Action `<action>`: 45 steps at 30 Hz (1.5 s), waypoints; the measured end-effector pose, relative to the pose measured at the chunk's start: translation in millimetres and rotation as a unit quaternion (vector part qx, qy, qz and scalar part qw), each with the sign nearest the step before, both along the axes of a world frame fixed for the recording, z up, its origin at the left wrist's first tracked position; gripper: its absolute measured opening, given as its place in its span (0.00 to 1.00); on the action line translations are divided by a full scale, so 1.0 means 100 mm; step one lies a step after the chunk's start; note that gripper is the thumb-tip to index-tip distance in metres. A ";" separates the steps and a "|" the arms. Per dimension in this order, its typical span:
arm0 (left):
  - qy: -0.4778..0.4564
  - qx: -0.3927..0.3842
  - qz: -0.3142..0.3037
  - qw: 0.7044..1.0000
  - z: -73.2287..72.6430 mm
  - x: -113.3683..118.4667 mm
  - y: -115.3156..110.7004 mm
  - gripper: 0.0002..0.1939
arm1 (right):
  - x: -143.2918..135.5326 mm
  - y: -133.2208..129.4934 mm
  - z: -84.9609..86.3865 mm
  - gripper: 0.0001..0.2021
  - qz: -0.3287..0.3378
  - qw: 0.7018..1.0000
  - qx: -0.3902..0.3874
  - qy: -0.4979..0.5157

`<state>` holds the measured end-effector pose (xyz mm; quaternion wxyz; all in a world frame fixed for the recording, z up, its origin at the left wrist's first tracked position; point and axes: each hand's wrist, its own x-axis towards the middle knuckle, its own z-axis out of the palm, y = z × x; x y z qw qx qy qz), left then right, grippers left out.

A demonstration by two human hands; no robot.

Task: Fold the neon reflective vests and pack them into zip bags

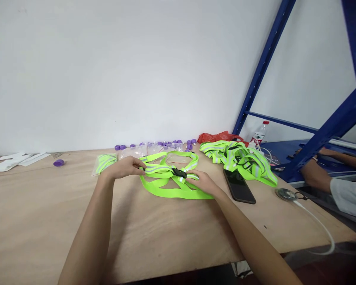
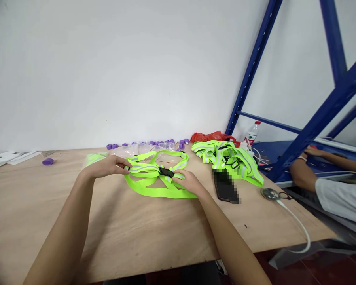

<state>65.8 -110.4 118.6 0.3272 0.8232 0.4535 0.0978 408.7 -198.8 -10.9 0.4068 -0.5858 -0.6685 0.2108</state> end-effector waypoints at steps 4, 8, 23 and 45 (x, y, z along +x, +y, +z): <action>-0.006 -0.002 0.002 1.000 0.01 -0.02 -0.01 0.18 | 0.14 -0.07 0.14 0.15 -0.023 1.000 0.010 -0.009; -0.009 -0.017 0.001 1.000 0.00 -0.05 0.01 0.19 | 0.41 -0.32 0.29 0.16 -0.085 0.996 0.028 -0.022; 0.007 -0.024 0.005 1.000 0.03 -0.10 0.03 0.19 | 0.63 -0.87 0.11 0.22 -0.044 0.976 -0.099 -0.188; 0.020 0.021 -0.010 1.000 -0.74 -1.20 -1.60 0.20 | 0.59 -1.77 0.42 0.24 0.057 0.951 -0.191 -0.238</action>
